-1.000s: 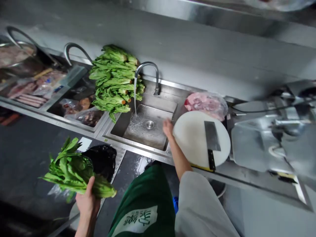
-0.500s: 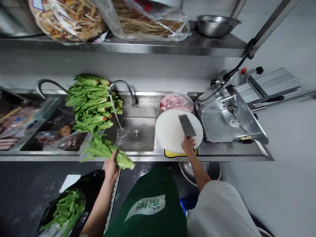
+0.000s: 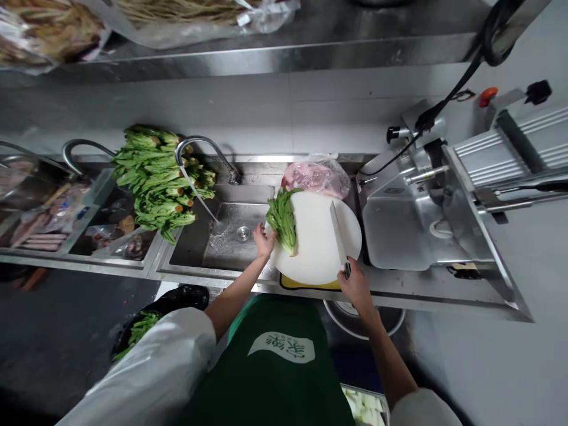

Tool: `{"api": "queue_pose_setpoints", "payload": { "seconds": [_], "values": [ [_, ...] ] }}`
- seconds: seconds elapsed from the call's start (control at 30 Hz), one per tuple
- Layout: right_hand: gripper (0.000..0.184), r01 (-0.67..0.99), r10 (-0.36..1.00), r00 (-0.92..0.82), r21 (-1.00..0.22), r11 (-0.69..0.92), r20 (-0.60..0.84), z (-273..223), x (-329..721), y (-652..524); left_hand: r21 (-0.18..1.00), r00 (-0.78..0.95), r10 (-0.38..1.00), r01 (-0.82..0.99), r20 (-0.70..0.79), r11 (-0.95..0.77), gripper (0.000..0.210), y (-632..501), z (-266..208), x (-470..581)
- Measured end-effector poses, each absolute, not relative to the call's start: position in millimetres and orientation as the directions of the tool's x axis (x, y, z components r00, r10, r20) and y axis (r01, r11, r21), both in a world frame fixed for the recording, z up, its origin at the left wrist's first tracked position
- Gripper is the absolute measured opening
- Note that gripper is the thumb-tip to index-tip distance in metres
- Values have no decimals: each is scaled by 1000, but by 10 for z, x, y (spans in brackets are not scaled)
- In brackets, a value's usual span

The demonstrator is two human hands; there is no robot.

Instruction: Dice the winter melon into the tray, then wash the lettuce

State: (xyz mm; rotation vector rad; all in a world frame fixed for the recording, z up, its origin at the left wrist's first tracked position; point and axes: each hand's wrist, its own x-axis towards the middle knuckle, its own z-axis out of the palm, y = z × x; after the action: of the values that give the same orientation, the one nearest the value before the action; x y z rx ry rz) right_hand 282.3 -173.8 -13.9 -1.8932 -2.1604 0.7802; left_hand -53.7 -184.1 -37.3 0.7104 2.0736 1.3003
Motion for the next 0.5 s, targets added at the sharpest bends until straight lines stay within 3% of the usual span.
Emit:
{"api": "queue_pose_setpoints", "payload": {
  "seconds": [0.03, 0.1, 0.17, 0.23, 0.37, 0.5],
  "values": [
    [55, 856, 956, -201, -513, 66, -214, -123, 2936, -1781, 850, -581, 811, 391, -70, 353, 68, -1896, -360, -608],
    [53, 844, 939, -225, -534, 54, -261, -110, 3089, -1850, 599, -102, 995, 797, 11, 76, 65, -1906, -291, -750],
    [48, 863, 914, -231, -503, 34, -335, -116, 3136, -1888, 439, 335, 932, 864, -137, -246, 60, -1755, -198, -859],
    [42, 895, 894, -233, -444, 43, -383, -124, 3096, -1896, 381, 515, 818, 831, -257, -404, 50, -1500, -123, -912],
    [30, 959, 870, -188, -277, 62, -456, -88, 2910, -1867, 318, 543, 784, 832, -301, -455, 38, -1125, -112, -817],
    [30, 972, 863, -176, -223, 76, -473, -8, 2788, -1865, 224, 280, 928, 948, -246, -226, 43, -1263, -286, -477]
  ]
}}
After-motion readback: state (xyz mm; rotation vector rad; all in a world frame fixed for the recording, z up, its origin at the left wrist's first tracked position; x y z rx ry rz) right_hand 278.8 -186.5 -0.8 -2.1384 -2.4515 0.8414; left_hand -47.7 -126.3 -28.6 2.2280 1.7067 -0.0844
